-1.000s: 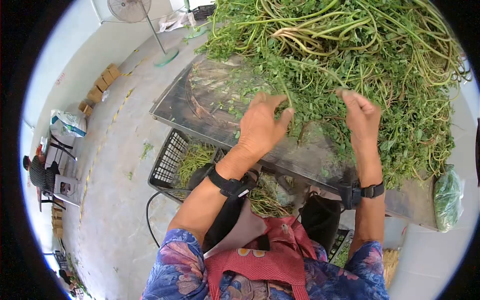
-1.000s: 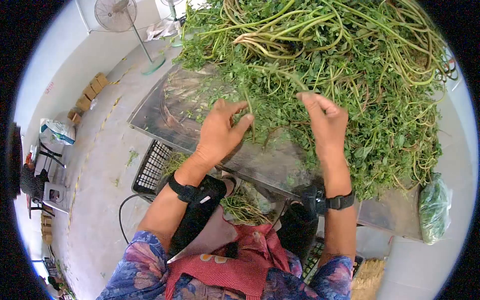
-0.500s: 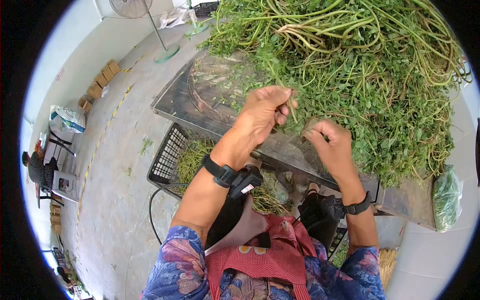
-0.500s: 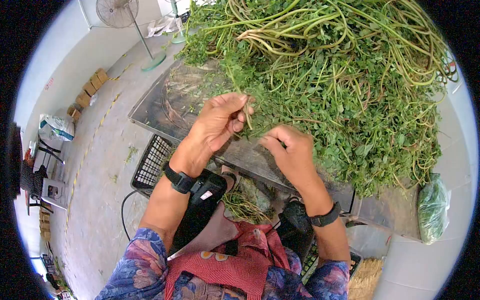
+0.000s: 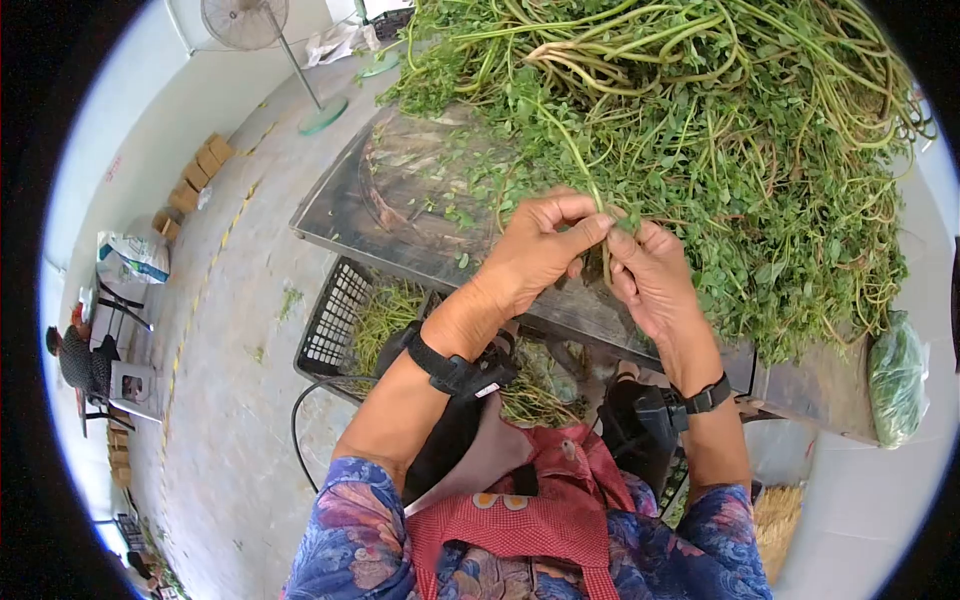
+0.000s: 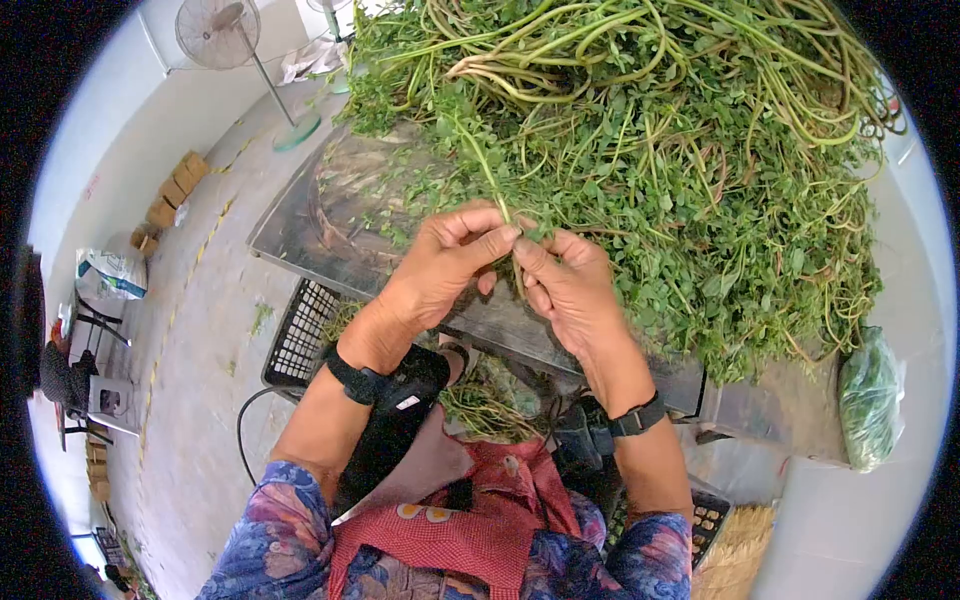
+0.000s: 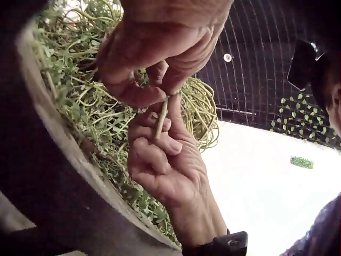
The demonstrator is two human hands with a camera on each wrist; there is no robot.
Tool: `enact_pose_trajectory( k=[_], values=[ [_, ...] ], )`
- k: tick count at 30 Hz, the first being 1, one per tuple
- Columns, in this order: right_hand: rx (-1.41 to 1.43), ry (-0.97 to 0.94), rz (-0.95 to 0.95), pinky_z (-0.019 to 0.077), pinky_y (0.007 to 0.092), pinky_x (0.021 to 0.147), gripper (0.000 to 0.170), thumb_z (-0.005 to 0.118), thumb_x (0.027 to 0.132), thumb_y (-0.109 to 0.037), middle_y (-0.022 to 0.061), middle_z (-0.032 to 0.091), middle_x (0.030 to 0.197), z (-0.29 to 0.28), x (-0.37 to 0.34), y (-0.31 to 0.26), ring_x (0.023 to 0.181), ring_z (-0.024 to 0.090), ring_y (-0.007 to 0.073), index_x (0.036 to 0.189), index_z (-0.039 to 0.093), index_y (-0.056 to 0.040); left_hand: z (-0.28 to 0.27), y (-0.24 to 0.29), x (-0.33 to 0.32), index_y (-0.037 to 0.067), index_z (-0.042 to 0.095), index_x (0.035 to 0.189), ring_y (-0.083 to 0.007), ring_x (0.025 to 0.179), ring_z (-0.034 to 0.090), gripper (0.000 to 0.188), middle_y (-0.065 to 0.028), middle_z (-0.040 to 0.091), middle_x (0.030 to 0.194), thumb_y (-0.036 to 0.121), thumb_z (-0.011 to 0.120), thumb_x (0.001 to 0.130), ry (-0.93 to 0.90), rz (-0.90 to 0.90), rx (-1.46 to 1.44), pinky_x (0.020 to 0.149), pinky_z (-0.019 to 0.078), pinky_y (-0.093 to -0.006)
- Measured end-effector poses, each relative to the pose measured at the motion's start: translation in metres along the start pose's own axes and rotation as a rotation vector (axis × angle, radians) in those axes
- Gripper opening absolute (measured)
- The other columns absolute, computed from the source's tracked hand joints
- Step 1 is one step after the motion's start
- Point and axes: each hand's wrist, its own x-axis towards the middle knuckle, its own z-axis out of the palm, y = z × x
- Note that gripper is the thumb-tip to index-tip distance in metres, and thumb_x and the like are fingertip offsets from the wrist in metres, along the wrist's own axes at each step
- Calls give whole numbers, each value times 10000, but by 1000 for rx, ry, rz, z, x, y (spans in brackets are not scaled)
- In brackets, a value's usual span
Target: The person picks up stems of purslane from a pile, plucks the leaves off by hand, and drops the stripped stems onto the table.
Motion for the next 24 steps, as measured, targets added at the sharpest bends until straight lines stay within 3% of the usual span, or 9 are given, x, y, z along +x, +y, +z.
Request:
enact_pose_trajectory(
  k=[3,8,10,13,18,20,21,22,24],
  values=[
    [-91,88,-5,259,163,362,141,656,824,-138,-1,508,612,-1,-3,1,432,412,47,789,555,-46,-6,-5,3,-5,601,945,-76,574,536,182,-71,620,849,163,553,897,-27,-88,-258,442,421,-186],
    [-163,-46,-143,283,177,367,76,616,813,-60,36,546,621,4,-35,1,437,434,58,785,551,-33,-13,1,6,-31,565,984,-119,622,601,192,-117,632,882,141,514,914,37,-104,-292,494,497,-211],
    [-156,-66,-162,280,168,366,91,599,838,-95,61,575,681,-12,-25,2,457,453,59,818,546,-23,-10,2,6,-38,557,991,-136,647,621,199,-126,635,875,140,507,917,64,-77,-254,517,521,-222],
    [-3,-14,-131,265,155,361,225,577,876,-188,88,584,817,-26,-10,-12,513,484,62,981,525,4,-3,0,-2,-45,558,970,-164,677,636,202,-117,640,841,143,501,922,-165,-138,-168,531,537,-242],
    [26,18,-112,269,156,382,314,623,853,-203,50,565,767,-19,-9,-13,517,467,52,1053,535,23,1,-3,-2,-32,572,918,-154,645,631,198,-107,639,806,151,500,923,-269,-128,-27,520,534,-242],
    [-209,80,-74,272,161,389,313,671,819,-182,23,557,708,-22,-6,-5,531,457,41,1004,559,44,4,-4,-3,-28,575,899,-151,630,629,198,-104,639,789,153,498,924,-297,-132,4,513,533,-241],
    [-157,139,-78,336,192,439,235,714,768,-135,5,548,652,-19,-7,-5,570,481,59,893,607,33,4,-4,-4,-26,575,883,-147,618,626,200,-103,638,779,152,494,926,-281,-146,29,507,531,-239],
    [-156,139,-77,336,192,439,235,714,768,-135,5,548,652,-17,-9,-5,570,481,59,893,607,33,4,-4,-4,-23,575,868,-144,606,623,203,-102,637,768,151,490,927,-265,-160,53,501,530,-237],
    [-922,259,-492,395,226,534,126,704,734,-67,19,545,652,-14,-12,-5,606,507,100,805,626,3,3,-6,-4,-26,575,871,-140,595,618,206,-99,634,758,150,486,929,-247,-167,41,488,526,-234]
  ],
)
